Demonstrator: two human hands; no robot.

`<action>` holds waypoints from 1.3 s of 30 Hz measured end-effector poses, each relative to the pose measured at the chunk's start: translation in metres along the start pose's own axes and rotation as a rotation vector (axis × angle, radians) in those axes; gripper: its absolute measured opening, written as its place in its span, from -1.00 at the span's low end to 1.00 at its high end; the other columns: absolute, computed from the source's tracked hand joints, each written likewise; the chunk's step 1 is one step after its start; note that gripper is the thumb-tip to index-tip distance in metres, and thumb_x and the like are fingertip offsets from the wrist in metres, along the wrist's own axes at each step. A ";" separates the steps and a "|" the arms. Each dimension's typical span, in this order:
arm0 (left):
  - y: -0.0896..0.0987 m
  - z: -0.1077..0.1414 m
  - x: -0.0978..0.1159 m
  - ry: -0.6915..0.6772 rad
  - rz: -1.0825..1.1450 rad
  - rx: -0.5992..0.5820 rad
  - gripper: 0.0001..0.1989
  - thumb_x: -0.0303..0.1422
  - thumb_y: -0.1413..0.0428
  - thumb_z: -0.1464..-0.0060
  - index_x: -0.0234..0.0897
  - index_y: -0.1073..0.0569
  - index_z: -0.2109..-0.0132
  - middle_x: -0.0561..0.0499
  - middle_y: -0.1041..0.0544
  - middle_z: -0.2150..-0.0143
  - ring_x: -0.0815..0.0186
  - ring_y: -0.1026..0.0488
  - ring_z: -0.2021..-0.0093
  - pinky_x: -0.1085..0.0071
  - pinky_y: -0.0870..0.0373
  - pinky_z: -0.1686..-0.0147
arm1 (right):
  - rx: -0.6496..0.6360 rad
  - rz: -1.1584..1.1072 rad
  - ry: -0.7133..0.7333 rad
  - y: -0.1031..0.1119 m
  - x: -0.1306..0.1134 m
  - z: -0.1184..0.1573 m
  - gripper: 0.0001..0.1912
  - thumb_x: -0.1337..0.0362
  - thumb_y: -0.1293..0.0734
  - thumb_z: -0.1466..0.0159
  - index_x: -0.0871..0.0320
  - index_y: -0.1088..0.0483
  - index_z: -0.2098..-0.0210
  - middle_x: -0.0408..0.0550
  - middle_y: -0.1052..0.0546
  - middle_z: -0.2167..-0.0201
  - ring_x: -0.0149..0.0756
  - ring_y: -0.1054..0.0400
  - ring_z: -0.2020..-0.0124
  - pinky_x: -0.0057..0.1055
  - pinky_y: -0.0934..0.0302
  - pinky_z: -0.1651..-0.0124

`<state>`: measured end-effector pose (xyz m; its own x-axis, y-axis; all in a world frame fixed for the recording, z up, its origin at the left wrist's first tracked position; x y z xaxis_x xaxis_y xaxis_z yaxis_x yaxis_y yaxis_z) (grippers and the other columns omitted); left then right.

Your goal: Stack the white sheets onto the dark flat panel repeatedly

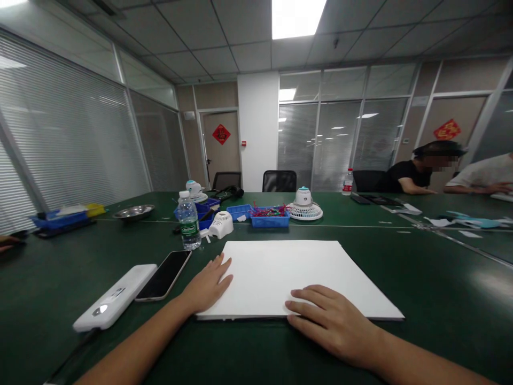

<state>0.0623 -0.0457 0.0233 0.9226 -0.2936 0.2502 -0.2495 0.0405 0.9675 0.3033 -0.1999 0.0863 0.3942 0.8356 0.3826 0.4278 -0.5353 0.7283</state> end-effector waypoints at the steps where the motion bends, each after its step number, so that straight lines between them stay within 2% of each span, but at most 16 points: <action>1: 0.001 0.000 -0.004 0.017 0.026 0.000 -0.30 0.02 0.18 -0.28 -0.25 -0.10 -0.42 -0.15 0.11 -0.47 0.01 0.11 -0.45 -0.01 0.04 -0.37 | 0.008 0.013 0.019 0.002 -0.003 -0.003 -0.79 0.40 -0.25 -0.37 0.23 -0.48 0.06 0.05 -0.58 0.03 -0.17 -0.44 -0.02 -0.21 -0.36 0.00; 5: 0.011 -0.004 -0.023 0.010 0.219 0.050 -0.36 -0.03 0.18 -0.29 -0.29 -0.25 -0.35 -0.15 -0.10 -0.43 0.03 -0.09 -0.40 0.00 -0.07 -0.34 | 0.028 0.043 0.076 0.007 -0.009 -0.007 -0.80 0.39 -0.25 -0.36 0.21 -0.51 0.12 0.04 -0.58 0.00 -0.15 -0.46 0.00 -0.20 -0.38 0.03; 8: 0.021 -0.008 -0.038 -0.090 0.355 0.105 -0.49 -0.26 0.12 -0.26 -0.24 -0.35 -0.29 -0.08 -0.32 -0.34 0.14 -0.27 -0.33 0.06 -0.19 -0.30 | 0.046 0.061 0.094 0.009 -0.007 -0.005 -0.80 0.39 -0.26 -0.35 0.21 -0.52 0.13 0.03 -0.57 -0.02 -0.13 -0.47 0.01 -0.21 -0.40 0.07; 11: 0.023 -0.009 -0.046 -0.176 0.373 0.101 -0.44 -0.43 0.03 -0.12 -0.19 -0.36 -0.28 -0.01 -0.36 -0.32 0.19 -0.29 -0.32 0.07 -0.20 -0.30 | 0.066 0.081 0.113 0.011 -0.005 -0.002 -0.80 0.40 -0.25 -0.35 0.21 -0.53 0.15 0.04 -0.56 -0.04 -0.14 -0.48 0.01 -0.24 -0.41 0.08; 15: 0.028 -0.003 -0.040 -0.245 0.242 0.117 -0.47 -0.33 -0.04 -0.15 -0.12 -0.37 -0.27 0.03 -0.34 -0.34 0.19 -0.29 -0.32 0.12 -0.15 -0.33 | 0.087 0.076 0.131 0.012 -0.002 0.001 -0.80 0.41 -0.25 -0.34 0.21 -0.54 0.18 0.03 -0.55 -0.05 -0.14 -0.47 -0.03 -0.25 -0.44 0.06; 20: 0.033 0.000 -0.033 -0.306 0.183 0.081 -0.44 -0.18 -0.10 -0.16 -0.16 -0.34 -0.29 -0.03 -0.36 -0.33 0.16 -0.30 -0.31 0.12 -0.16 -0.33 | 0.079 0.067 0.090 0.006 0.004 0.008 -0.86 0.45 -0.32 -0.29 0.25 -0.52 0.19 0.10 -0.53 -0.07 -0.07 -0.42 -0.10 -0.19 -0.46 0.03; 25: 0.032 -0.003 -0.033 -0.386 0.174 0.027 -0.33 -0.19 -0.18 -0.08 -0.11 -0.28 -0.33 -0.04 -0.27 -0.39 0.12 -0.23 -0.36 0.08 -0.09 -0.35 | 0.051 0.043 0.067 0.003 0.010 0.010 -0.84 0.44 -0.34 -0.27 0.20 -0.51 0.16 0.08 -0.51 -0.10 -0.06 -0.38 -0.15 -0.18 -0.46 -0.02; 29: 0.032 -0.005 -0.032 -0.417 0.186 0.040 -0.23 -0.19 -0.24 -0.03 -0.09 -0.22 -0.37 -0.04 -0.23 -0.41 0.08 -0.20 -0.37 0.04 -0.07 -0.36 | 0.061 0.044 0.056 0.013 0.021 0.004 -0.79 0.44 -0.29 -0.30 0.17 -0.51 0.12 0.08 -0.48 -0.13 -0.05 -0.33 -0.19 -0.17 -0.46 -0.03; 31: 0.032 -0.008 -0.030 -0.416 0.179 0.086 -0.27 -0.18 -0.22 -0.06 -0.12 -0.24 -0.36 -0.05 -0.26 -0.39 0.08 -0.21 -0.36 0.06 -0.09 -0.35 | 0.069 0.062 0.067 0.018 0.023 0.002 -0.79 0.43 -0.29 -0.30 0.17 -0.52 0.11 0.10 -0.47 -0.14 -0.04 -0.32 -0.21 -0.16 -0.45 -0.05; 34: 0.032 -0.012 -0.026 -0.426 0.145 0.165 -0.45 -0.23 -0.13 -0.17 -0.10 -0.34 -0.30 -0.02 -0.35 -0.34 0.11 -0.24 -0.35 0.06 -0.10 -0.35 | 0.024 0.099 0.096 0.014 0.019 0.003 -0.79 0.42 -0.33 -0.28 0.18 -0.52 0.12 0.10 -0.45 -0.16 -0.01 -0.32 -0.20 -0.16 -0.45 -0.06; 39: 0.025 -0.015 -0.013 -0.504 0.031 0.165 -0.52 -0.31 -0.07 -0.20 -0.02 -0.38 -0.26 0.02 -0.41 -0.30 0.13 -0.30 -0.31 0.03 -0.16 -0.31 | -0.017 0.114 0.113 0.004 0.006 0.013 -0.80 0.40 -0.29 -0.30 0.17 -0.53 0.15 0.05 -0.46 -0.16 -0.02 -0.38 -0.15 -0.18 -0.48 0.00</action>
<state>0.0482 -0.0266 0.0442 0.6682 -0.7191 0.1908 -0.3547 -0.0825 0.9313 0.3180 -0.1987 0.0836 0.3449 0.7789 0.5238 0.3717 -0.6257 0.6858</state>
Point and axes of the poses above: each hand's wrist, its own z-axis away from the middle knuckle, its own y-axis out of the back of the hand, x = y × z, the point moved 9 cm from there along -z, towards the middle knuckle
